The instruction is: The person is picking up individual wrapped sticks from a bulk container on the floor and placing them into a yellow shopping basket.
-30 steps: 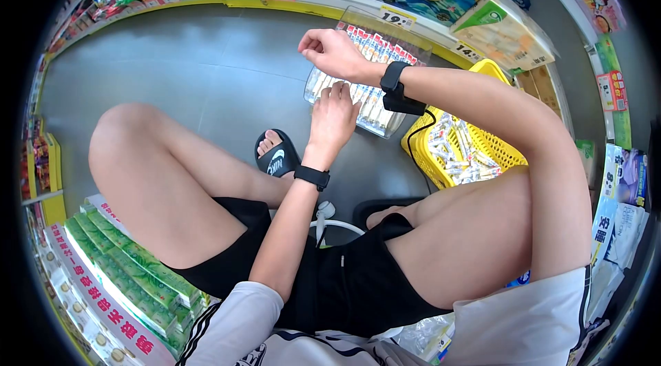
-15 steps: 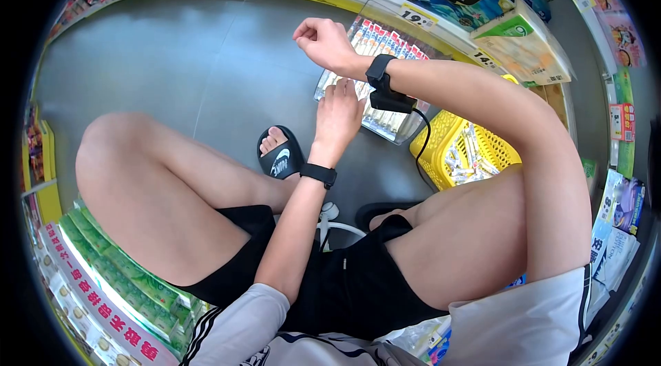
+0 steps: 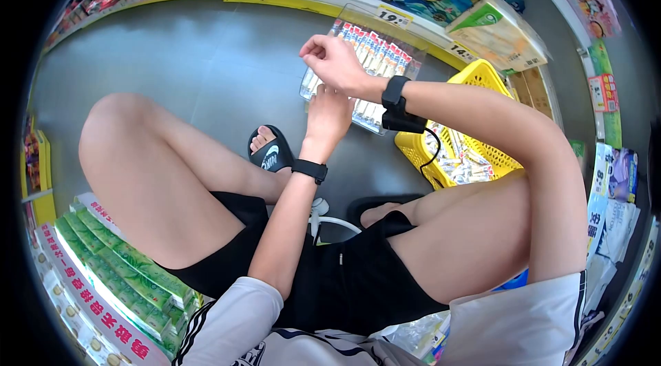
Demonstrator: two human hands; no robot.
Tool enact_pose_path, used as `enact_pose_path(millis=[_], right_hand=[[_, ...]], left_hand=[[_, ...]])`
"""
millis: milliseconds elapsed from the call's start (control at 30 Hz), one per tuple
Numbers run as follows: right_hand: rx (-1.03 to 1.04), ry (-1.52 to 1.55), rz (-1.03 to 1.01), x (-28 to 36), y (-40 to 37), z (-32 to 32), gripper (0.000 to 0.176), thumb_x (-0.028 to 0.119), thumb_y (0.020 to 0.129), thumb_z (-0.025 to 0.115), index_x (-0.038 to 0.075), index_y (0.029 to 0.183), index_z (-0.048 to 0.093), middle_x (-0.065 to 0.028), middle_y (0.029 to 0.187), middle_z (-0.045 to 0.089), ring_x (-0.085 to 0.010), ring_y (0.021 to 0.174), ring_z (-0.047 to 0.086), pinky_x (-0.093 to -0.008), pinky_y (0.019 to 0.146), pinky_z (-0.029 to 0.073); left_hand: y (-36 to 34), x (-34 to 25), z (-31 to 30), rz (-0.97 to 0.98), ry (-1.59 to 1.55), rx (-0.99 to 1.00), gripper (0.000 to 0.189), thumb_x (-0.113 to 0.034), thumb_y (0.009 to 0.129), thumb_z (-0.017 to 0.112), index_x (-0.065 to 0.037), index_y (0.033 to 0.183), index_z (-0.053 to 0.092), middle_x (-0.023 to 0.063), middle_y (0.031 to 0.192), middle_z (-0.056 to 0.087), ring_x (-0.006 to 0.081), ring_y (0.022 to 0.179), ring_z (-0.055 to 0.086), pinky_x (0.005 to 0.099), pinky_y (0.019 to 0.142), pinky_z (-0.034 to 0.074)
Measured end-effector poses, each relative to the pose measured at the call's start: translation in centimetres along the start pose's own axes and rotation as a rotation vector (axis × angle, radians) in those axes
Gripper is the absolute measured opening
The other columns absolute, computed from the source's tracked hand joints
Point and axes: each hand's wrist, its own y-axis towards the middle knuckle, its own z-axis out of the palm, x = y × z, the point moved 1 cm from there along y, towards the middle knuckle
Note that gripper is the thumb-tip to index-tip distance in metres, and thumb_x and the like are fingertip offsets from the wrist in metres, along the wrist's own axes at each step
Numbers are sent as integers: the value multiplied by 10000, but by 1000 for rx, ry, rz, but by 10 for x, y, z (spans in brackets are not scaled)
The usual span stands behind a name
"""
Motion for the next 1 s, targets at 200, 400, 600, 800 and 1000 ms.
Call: enact_pose_path(millis=[200, 400, 600, 800, 1000], right_hand=[[-90, 12, 73, -14, -52, -62, 147, 111, 885, 676, 17, 985, 727, -63, 857, 723, -127, 814, 670, -296, 746, 540], [-264, -27, 71, -36, -118, -136, 142, 100, 876, 669, 3, 965, 721, -71, 842, 722, -120, 756, 664, -277, 711, 540], [-439, -90, 23, -54, -167, -170, 115, 79, 866, 656, -12, 920, 699, -71, 756, 678, -123, 688, 629, -288, 658, 513], [-531, -175, 130, -96, -204, -193, 125, 112, 857, 670, -10, 885, 678, -125, 707, 639, -226, 638, 604, -361, 622, 483], [-378, -377, 181, -187, -239, -198, 163, 134, 873, 619, -18, 894, 674, -251, 816, 686, -414, 784, 679, -477, 689, 511]], left_hand=[[-9, -27, -10, 120, -93, -162, 307, -141, 916, 659, 44, 1159, 623, 236, 1084, 636, 433, 1001, 625, 499, 892, 519], [1, -91, -48, 262, -418, -156, 191, -8, 918, 580, 7, 1095, 650, 188, 1060, 639, 396, 982, 627, 466, 845, 513], [4, -151, -57, 486, -484, -119, 296, 144, 839, 486, 31, 1069, 635, 214, 1011, 615, 411, 970, 620, 450, 832, 505], [16, -201, -37, 610, -407, 69, 266, 98, 840, 494, 35, 1091, 557, 244, 1039, 582, 458, 959, 582, 500, 846, 500], [37, -244, 14, 758, -127, 282, 280, 13, 856, 564, 21, 1135, 554, 242, 1019, 647, 440, 956, 659, 497, 822, 538]])
